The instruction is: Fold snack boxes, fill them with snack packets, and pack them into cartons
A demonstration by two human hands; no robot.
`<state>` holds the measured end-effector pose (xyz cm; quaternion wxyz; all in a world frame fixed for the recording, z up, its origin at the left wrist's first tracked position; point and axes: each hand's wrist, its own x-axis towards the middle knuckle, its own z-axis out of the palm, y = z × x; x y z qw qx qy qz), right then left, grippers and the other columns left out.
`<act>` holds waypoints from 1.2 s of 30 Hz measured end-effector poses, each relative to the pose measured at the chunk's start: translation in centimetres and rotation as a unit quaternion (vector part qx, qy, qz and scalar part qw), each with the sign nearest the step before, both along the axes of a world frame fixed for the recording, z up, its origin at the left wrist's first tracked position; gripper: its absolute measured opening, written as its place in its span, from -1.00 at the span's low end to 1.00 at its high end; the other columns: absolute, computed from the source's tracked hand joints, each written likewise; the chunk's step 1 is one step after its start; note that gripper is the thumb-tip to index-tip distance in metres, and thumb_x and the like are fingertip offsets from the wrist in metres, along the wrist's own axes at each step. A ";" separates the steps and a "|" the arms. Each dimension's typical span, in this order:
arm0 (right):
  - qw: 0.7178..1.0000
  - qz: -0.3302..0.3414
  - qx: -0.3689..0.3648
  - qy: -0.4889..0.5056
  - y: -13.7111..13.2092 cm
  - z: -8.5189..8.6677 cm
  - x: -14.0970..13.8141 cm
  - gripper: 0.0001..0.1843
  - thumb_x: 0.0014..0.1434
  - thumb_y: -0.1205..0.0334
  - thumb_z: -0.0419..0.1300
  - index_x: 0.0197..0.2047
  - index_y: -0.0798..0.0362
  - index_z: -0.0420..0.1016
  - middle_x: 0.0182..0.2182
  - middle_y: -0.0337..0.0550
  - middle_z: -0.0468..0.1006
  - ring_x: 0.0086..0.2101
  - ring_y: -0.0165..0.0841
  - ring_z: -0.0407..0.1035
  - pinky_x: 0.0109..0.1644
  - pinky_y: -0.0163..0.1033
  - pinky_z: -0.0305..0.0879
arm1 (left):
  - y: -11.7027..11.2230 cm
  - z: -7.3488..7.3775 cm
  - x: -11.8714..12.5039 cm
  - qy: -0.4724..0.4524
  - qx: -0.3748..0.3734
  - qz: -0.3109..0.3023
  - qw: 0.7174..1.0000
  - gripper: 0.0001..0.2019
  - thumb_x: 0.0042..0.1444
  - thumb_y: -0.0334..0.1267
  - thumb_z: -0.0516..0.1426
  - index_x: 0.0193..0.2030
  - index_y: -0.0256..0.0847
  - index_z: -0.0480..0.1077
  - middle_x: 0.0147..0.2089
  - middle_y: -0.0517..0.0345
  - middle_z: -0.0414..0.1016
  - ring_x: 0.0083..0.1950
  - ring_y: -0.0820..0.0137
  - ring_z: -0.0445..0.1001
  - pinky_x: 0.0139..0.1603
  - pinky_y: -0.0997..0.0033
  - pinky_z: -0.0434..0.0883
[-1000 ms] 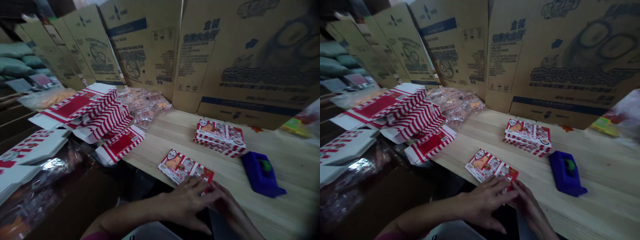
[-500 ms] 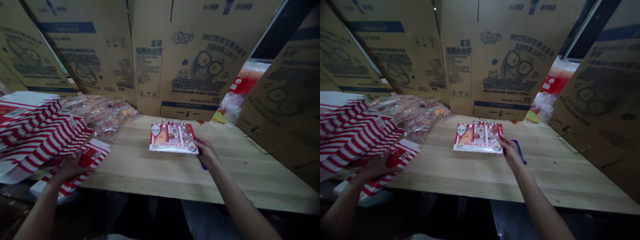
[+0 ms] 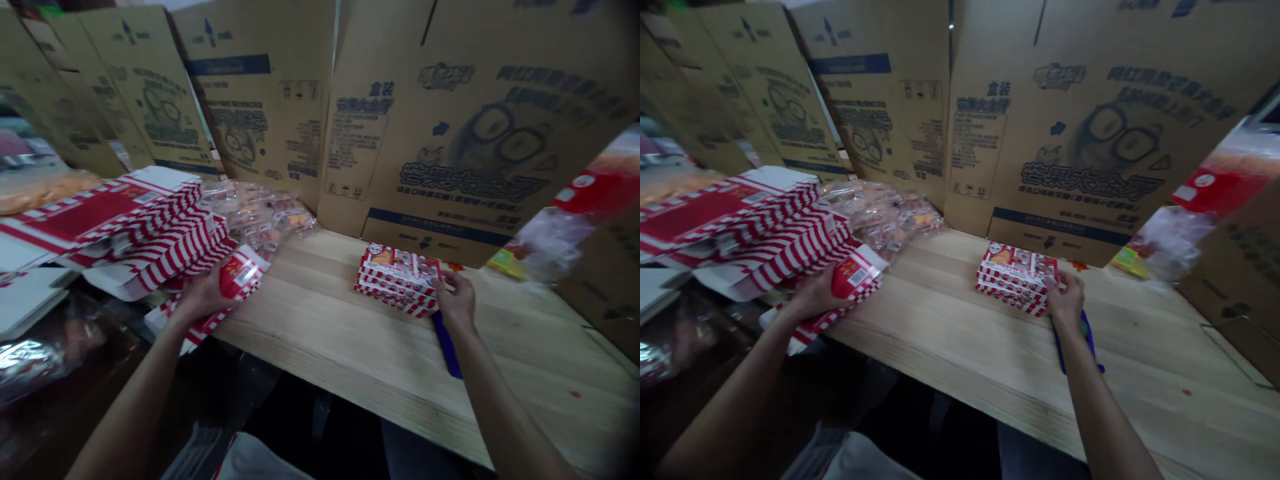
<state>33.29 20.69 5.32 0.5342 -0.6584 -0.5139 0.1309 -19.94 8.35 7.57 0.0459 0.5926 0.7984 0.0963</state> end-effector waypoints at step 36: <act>0.820 0.302 -0.123 0.470 -15.1 -1.4 -13.3 -0.62 -0.22 0.28 0.48 -0.24 0.03 0.58 -0.31 -0.18 0.69 -0.36 -0.28 0.55 -0.22 -0.20 0.49 | -7.1 -2.6 20.0 -0.730 0.003 -0.054 0.682 -0.64 -0.10 -0.03 0.35 -0.27 -0.27 0.50 -0.32 0.11 0.62 -0.31 0.27 0.59 -0.25 0.32 0.51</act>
